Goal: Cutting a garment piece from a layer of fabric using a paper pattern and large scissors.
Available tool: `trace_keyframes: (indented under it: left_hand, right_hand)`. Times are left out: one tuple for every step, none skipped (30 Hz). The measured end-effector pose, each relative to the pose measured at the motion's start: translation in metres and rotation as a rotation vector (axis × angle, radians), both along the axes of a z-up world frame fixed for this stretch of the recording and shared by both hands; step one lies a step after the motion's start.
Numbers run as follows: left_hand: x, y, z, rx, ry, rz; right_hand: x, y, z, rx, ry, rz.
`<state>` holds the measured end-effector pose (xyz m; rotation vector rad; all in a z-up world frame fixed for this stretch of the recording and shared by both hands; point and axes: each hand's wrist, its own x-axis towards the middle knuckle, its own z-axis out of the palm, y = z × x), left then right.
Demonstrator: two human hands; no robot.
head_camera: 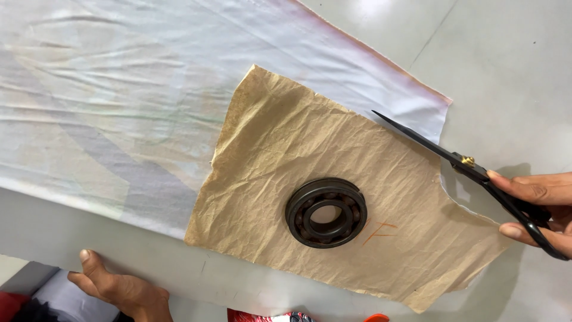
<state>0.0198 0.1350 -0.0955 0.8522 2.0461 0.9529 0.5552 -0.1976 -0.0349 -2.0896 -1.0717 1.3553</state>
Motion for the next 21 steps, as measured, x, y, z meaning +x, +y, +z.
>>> trace_keyframes:
  left_hand:
    - [0.0,0.0,0.001,-0.002,0.002,0.002]
    - [0.0,0.0,0.001,-0.007,0.015,0.012]
    - [0.001,0.0,0.001,-0.012,0.029,0.022]
    - [0.003,0.0,0.002,-0.014,0.029,0.022]
    - [0.005,0.0,0.002,-0.011,0.018,0.035]
    - [0.007,0.0,0.003,-0.009,0.006,0.048]
    - [0.009,0.0,0.004,-0.011,0.005,0.048]
    - [0.01,0.0,0.005,-0.006,-0.001,0.046]
    - [0.012,-0.001,0.006,0.0,-0.006,0.045]
    - [0.012,0.0,0.006,0.001,-0.006,0.045]
    - [0.013,0.0,0.006,-0.012,0.001,0.061]
    - [0.014,0.001,0.006,-0.028,0.006,0.075]
    - [0.018,0.002,0.008,-0.029,0.005,0.074]
    - [0.022,0.003,0.011,-0.01,0.005,0.031]
    - [0.026,0.003,0.014,0.008,0.004,-0.013]
    - [0.027,0.003,0.015,0.008,0.005,-0.011]
    - [0.028,0.004,0.015,0.0,0.007,0.015]
    - [0.03,0.004,0.015,-0.009,0.009,0.04]
    - [0.033,0.005,0.016,-0.011,0.009,0.041]
    - [0.035,0.005,0.018,-0.02,0.012,0.055]
    - [0.038,0.006,0.019,-0.029,0.016,0.07]
  right_hand:
    - [-0.001,0.002,0.001,-0.002,0.002,0.002]
    - [-0.002,0.004,0.003,-0.026,0.005,-0.018]
    - [-0.003,0.005,0.005,-0.049,0.007,-0.038]
    - [-0.001,0.001,0.002,-0.051,0.008,-0.037]
    - [0.002,-0.003,-0.001,-0.037,0.034,-0.03]
    - [0.004,-0.007,-0.003,-0.025,0.058,-0.023]
    - [0.004,-0.005,-0.002,-0.027,0.057,-0.023]
    - [0.004,-0.003,-0.002,-0.007,0.037,-0.01]
    - [0.005,-0.001,-0.003,0.013,0.018,0.002]
    - [0.004,0.001,-0.003,0.014,0.018,0.003]
    - [0.003,0.002,-0.004,-0.01,0.004,-0.01]
    - [0.003,0.003,-0.004,-0.035,-0.011,-0.024]
    - [0.002,0.007,-0.002,-0.036,-0.012,-0.025]
    - [0.001,0.012,0.0,-0.029,-0.001,-0.018]
    - [0.001,0.018,0.001,-0.021,0.01,-0.012]
    - [0.003,0.016,-0.001,-0.022,0.01,-0.011]
    - [0.005,0.014,-0.004,-0.001,0.01,0.021]
    - [0.007,0.012,-0.005,0.019,0.009,0.051]
    - [0.007,0.014,-0.005,0.017,0.009,0.052]
    - [0.007,0.015,-0.005,0.02,0.003,0.071]
    - [0.008,0.016,-0.004,0.024,-0.002,0.089]
